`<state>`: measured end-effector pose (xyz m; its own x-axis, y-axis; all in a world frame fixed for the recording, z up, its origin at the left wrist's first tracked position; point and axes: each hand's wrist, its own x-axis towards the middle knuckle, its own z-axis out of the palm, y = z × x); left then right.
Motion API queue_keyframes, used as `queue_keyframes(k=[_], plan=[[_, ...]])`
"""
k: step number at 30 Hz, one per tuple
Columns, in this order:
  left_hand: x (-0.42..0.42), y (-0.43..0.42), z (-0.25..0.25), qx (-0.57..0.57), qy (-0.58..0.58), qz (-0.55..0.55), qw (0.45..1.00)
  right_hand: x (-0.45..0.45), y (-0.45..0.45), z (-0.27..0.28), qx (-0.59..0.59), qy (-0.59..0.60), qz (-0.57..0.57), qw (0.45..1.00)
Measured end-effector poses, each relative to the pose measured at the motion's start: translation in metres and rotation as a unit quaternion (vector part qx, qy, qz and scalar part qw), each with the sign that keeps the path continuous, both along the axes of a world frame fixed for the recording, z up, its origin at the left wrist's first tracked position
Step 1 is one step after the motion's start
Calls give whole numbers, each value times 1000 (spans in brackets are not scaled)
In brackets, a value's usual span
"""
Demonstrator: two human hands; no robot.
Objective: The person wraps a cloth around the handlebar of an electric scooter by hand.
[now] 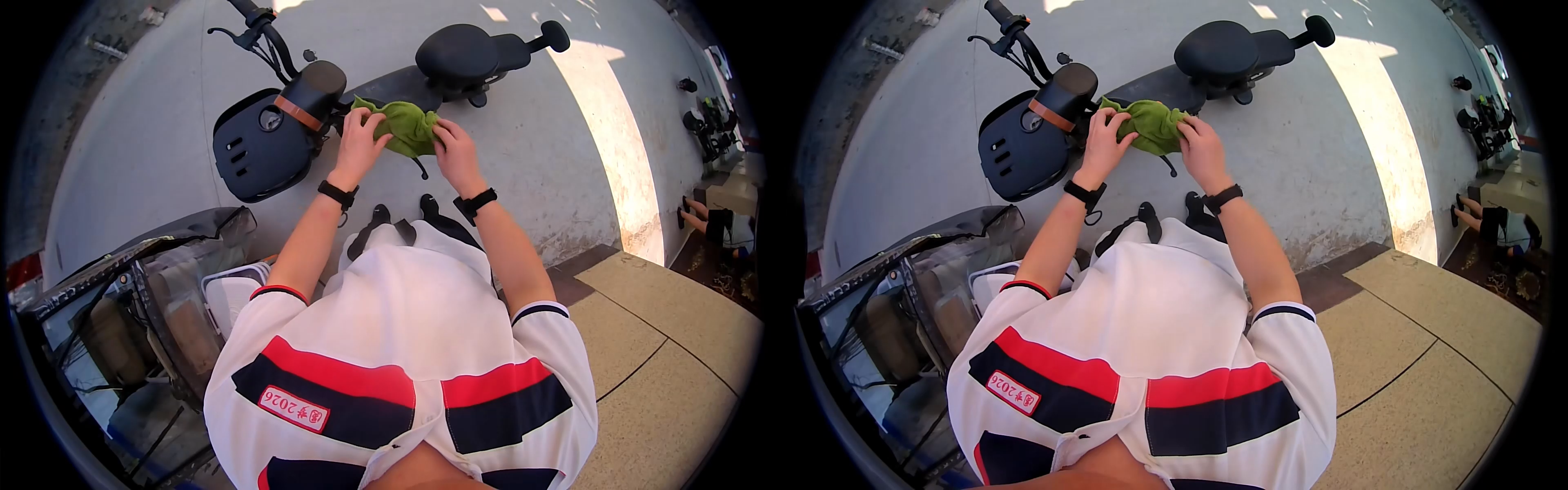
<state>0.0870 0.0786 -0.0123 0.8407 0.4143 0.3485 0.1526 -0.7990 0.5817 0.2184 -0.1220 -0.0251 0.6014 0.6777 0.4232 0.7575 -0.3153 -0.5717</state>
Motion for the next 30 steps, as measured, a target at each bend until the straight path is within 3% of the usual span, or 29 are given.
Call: queue_keyframes(k=[3,9,12,18,21,30], plan=[[1,1,4,2,-2,-26,1000,1,1,6,25,-18,26,999],[-2,-1,13,-21,-13,-32,999,-8,14,26,79,101,51,990],[-5,0,7,-42,-31,-30,998,-5,13,13,89,89,46,991],[-15,-6,2,-26,-76,-31,996,14,12,-11,54,75,-15,996],[-21,-6,4,-22,-65,-28,997,15,2,-10,-40,124,24,991],[-17,-13,4,-8,-48,-28,998,17,-9,-11,75,89,23,993]])
